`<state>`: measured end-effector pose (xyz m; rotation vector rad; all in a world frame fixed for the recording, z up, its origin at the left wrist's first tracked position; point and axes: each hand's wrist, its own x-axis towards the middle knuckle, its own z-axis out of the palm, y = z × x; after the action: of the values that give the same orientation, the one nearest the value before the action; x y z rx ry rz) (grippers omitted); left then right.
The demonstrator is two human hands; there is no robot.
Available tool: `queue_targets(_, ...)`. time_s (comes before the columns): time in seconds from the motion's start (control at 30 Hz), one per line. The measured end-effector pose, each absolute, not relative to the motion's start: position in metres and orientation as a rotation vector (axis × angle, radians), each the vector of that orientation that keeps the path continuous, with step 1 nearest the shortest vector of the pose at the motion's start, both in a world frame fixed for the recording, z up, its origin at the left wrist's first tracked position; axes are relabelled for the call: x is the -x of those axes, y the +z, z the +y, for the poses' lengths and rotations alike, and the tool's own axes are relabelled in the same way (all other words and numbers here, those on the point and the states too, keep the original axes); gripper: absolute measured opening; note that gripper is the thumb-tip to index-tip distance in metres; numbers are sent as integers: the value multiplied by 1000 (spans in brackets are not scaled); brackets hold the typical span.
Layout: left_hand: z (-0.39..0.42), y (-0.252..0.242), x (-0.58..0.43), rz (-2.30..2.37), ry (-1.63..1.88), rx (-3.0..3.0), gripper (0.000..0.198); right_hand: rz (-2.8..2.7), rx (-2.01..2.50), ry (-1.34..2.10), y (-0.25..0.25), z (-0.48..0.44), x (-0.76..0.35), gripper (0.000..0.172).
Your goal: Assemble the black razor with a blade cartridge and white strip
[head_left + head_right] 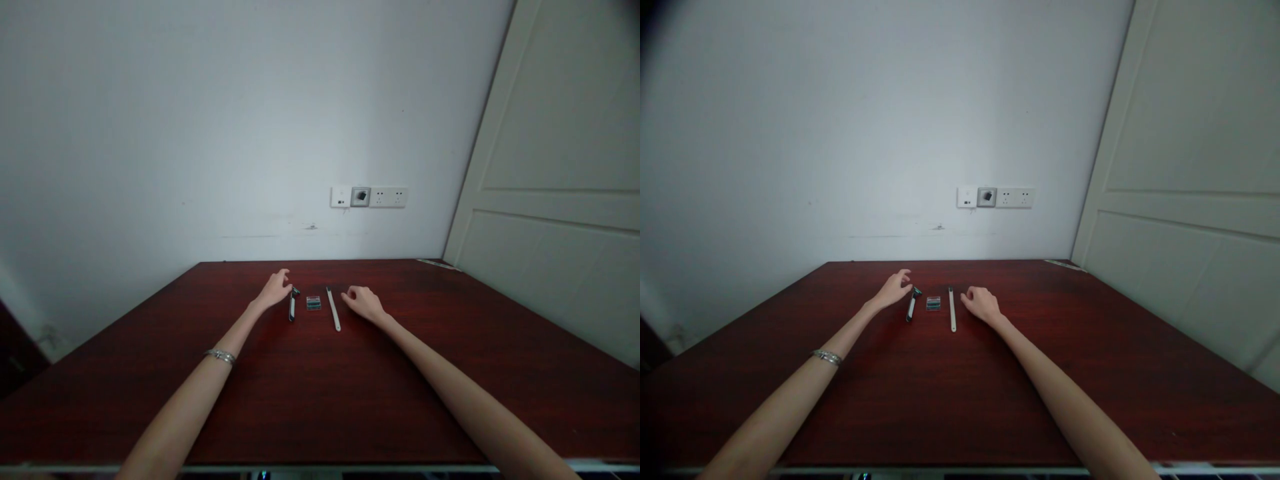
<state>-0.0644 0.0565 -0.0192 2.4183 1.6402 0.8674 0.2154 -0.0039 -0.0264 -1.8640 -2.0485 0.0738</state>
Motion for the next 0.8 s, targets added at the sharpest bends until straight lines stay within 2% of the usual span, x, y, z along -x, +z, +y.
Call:
queue_targets(0.17, 65, -36, 92, 1938, 595, -2271, 53, -2026, 1781, -147, -43, 15, -257, 29)
queue_targets(0.33, 68, -47, 108, 2118, 320, -2234, 52, -1940, 1864, -166, -57, 25, -276, 41)
queue_targets(0.53, 70, -53, 115, 2161, 217, -2193, 56, -1950, 1929, -114, -60, 29, -280, 45)
queue_targets(0.8, 61, -43, 113, 2131, 264, -2212, 49, -1983, 1969, -118, -57, 26, -277, 43)
